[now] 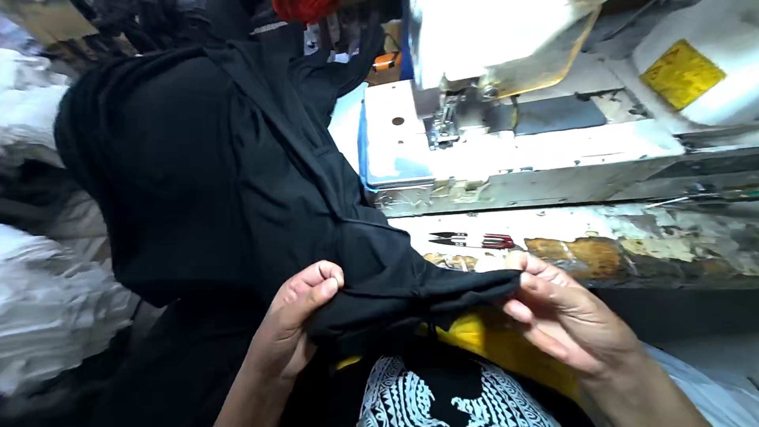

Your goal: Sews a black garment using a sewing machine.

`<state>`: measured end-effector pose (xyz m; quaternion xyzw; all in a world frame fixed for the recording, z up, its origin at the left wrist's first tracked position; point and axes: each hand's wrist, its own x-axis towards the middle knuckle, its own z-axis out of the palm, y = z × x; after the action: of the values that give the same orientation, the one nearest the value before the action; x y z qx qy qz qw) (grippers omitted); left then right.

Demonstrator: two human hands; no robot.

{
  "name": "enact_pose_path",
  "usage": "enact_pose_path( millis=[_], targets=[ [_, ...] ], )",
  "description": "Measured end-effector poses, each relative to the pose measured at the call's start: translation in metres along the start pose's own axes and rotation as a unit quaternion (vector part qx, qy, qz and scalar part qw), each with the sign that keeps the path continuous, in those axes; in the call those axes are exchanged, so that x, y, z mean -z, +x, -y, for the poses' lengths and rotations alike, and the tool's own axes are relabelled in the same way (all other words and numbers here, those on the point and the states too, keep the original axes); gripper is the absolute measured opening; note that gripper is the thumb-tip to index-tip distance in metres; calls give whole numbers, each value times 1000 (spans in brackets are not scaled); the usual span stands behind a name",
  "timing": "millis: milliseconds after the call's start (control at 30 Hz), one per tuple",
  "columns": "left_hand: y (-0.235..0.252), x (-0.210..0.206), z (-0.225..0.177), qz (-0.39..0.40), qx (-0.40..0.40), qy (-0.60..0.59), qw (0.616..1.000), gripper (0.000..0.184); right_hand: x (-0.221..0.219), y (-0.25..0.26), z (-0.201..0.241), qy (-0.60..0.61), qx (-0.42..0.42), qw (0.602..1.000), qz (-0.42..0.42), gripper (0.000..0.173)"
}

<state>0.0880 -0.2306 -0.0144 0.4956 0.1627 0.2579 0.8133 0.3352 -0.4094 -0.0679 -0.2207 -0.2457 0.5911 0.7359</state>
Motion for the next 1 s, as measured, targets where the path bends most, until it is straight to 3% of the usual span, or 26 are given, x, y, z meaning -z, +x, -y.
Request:
enact_pose_path(
  millis=[67,200,300,367,400,500,600,667,767,833,867,967,1000],
  targets=[
    [-9,11,-2,-33,10,69,997,9,-6,6,-1,66,-68,995,41,15],
    [-14,25,-5,-40,-53,132,989,11,-12,15,-2,35,-118,992,13,13],
    [-23,22,-17,50,-121,193,973,12,-34,2,5,-57,-55,997,-21,14],
    [-30,12,-40,137,-186,223,947,15,-51,-11,13,-154,24,988,7,15],
    [-31,9,-45,137,-201,235,941,14,-56,-13,14,-192,63,979,10,17],
    [-12,22,-12,0,-171,315,934,14,-46,0,-4,-246,98,959,-103,25],
    [-11,24,3,-48,-162,359,918,23,-29,2,-22,-272,113,953,-69,17],
    [-19,15,3,-73,-193,397,894,19,-30,-3,-26,-371,151,915,-46,20],
    [-14,7,6,-109,-300,466,825,11,-33,-1,-33,-566,255,780,-81,24],
    [-6,8,13,-122,-322,497,797,9,-30,-1,-38,-627,293,713,-111,18],
    [-1,7,16,-117,-298,481,816,10,-28,-1,-37,-642,302,693,-126,17],
    [18,-20,4,-98,-130,235,958,16,-29,0,-26,-676,325,646,-139,22],
    [26,-33,-8,-82,-106,202,970,19,-32,0,-20,-685,340,630,-136,27]
  ],
)
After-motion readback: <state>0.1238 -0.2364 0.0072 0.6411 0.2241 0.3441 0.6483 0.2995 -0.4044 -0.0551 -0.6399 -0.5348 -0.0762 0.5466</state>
